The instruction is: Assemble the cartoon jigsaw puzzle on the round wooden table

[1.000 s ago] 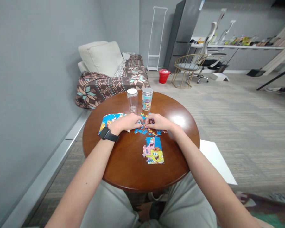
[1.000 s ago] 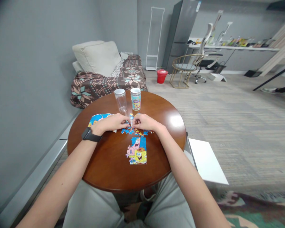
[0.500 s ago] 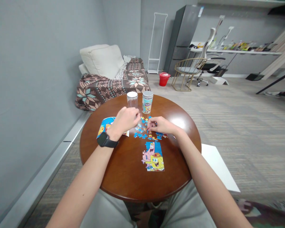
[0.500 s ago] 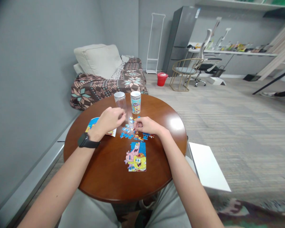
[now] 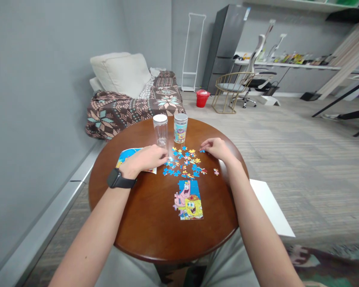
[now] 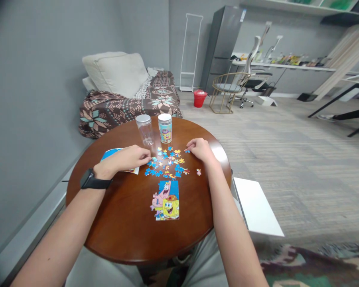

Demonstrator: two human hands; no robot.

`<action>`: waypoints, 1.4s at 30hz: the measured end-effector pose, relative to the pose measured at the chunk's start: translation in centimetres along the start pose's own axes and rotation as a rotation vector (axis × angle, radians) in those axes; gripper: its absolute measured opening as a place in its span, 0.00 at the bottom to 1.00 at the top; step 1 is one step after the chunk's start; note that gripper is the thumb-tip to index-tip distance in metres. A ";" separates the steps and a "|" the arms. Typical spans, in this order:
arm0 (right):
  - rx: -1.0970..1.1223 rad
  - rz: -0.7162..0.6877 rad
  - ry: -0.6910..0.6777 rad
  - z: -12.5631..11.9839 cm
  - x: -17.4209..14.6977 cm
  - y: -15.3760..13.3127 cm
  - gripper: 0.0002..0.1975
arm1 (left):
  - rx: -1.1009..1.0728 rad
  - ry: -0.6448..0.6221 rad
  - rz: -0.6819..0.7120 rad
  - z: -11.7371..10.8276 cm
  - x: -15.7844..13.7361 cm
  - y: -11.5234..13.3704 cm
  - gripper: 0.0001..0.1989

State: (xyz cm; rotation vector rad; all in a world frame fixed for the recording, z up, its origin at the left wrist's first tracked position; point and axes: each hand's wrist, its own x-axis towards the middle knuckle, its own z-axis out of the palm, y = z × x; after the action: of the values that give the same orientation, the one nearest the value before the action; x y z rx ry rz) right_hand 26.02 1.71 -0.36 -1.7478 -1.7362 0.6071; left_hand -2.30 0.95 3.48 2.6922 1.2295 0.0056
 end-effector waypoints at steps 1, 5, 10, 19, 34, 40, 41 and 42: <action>-0.016 0.000 0.004 0.0 0.0 0.1 0.10 | 0.001 -0.001 0.001 0.1 0.0 -0.1 0.12; -0.074 -0.062 0.020 0.1 0.0 0.0 0.11 | 0.001 0.014 0.016 0.2 0.1 -0.5 0.14; -0.089 -0.134 0.001 0.5 0.1 -0.2 0.15 | -0.006 0.019 0.024 0.2 0.0 -0.4 0.14; -0.159 -0.088 -0.024 0.5 0.0 -0.2 0.15 | 0.044 -0.005 -0.012 -0.1 -0.1 -0.4 0.14; -0.149 -0.014 0.107 -0.4 0.3 1.1 0.13 | -0.081 -0.034 -0.003 0.4 0.2 -1.5 0.10; -0.210 -0.041 0.053 -1.9 -1.3 0.6 0.10 | -0.097 -0.065 -0.002 0.2 0.2 -1.3 0.09; -0.218 -0.035 0.018 -2.2 -2.1 0.5 0.09 | -0.105 -0.068 -0.005 0.1 0.2 -1.2 0.08; -0.224 -0.020 -0.033 -2.4 -3.0 0.5 0.07 | -0.115 -0.071 -0.010 0.0 0.2 -1.1 0.08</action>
State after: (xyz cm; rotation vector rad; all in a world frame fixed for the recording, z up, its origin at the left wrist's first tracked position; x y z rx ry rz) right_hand 27.87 -1.53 0.74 -1.8774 -1.9037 0.4494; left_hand -3.04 1.82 3.27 2.5658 1.1841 -0.0199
